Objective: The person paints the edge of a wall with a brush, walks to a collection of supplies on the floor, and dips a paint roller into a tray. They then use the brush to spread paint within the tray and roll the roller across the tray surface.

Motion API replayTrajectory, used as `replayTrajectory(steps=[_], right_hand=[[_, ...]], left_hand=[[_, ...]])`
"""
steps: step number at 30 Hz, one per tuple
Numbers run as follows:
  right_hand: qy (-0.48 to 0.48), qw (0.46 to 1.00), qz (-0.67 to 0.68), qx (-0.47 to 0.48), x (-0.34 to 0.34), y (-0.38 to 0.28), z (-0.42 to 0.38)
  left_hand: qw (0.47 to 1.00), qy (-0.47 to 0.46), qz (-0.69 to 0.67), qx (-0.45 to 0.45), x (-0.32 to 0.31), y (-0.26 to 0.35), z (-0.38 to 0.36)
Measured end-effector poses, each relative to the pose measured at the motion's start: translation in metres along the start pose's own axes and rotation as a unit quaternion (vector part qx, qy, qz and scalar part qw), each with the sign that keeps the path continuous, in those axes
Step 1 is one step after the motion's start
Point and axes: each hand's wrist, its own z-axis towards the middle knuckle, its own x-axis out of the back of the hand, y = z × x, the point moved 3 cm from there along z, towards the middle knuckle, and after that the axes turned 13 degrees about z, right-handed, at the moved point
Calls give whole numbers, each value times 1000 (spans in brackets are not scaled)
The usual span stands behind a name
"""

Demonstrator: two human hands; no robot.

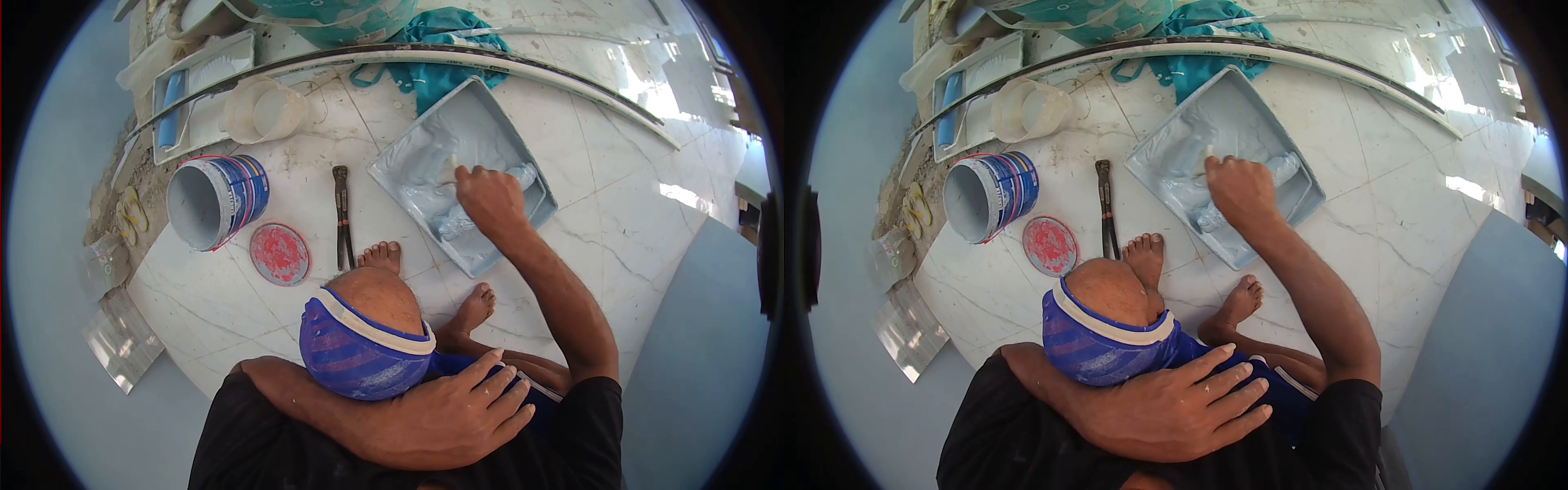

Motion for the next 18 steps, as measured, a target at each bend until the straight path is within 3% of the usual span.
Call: replayTrajectory(steps=[6,12,15,18], right_hand=[[109,993,-48,11,1,10,36],[66,995,-43,-66,20,41,24],[30,996,-50,-73,17,31,9],[52,998,-2,-35,19,16,14]], left_hand=[[1000,-15,0,-1,0,0,3],[1000,-10,5,-3,1,-1,1],[1000,-7,-3,0,2,-1,1],[1000,-5,-17,0,-2,0,1]])
